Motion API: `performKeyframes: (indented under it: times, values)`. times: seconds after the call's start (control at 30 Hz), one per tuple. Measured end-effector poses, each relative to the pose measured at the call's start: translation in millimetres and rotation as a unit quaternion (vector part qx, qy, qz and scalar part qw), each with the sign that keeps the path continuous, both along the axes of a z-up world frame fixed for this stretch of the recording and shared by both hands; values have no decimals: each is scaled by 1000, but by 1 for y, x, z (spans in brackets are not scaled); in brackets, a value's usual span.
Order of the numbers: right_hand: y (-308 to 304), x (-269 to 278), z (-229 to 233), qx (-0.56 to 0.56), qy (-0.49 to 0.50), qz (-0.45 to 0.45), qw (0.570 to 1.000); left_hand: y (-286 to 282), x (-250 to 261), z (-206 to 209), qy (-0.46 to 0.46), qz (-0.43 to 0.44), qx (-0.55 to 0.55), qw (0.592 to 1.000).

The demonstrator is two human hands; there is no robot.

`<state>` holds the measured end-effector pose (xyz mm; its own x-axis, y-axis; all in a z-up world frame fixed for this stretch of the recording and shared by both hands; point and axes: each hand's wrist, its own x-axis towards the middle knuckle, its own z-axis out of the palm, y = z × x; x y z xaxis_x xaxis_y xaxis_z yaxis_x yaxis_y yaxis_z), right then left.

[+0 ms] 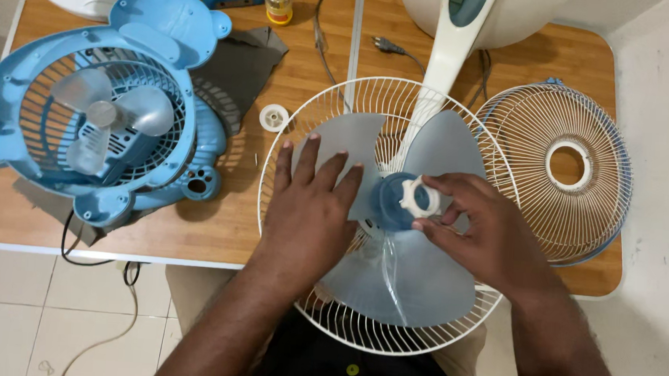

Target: The person assembles a white pedestal fan by attaching the fan blade to the motor hub, securing it with a nut, and then attaching the front wire cage. The person handles the fan blade, motor hub, nut, and cage by hand.

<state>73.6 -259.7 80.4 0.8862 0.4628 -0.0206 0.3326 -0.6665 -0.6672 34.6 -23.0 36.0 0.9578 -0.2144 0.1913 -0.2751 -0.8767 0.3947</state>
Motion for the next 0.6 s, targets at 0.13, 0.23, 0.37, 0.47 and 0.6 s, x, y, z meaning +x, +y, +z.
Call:
performKeyframes:
  times: [0.13, 0.23, 0.37, 0.47, 0.6]
  values:
    - [-2, -9, 3, 8, -9, 2, 1000, 3, -4, -2, -6, -5, 57, 998]
    - [-4, -16, 1, 27, -23, 12, 999, 0, -5, -7, -35, -27, 81, 996]
    - [-11, -27, -3, 31, -50, 8, 998, -9, -1, -8, -31, -53, 7, 998]
    - [-19, -32, -9, 34, -56, -15, 998, -20, 14, -5, 12, -89, -66, 994]
    - [-34, -38, -14, 21, -89, -39, 995, -44, 36, 5, 93, -124, -9, 988]
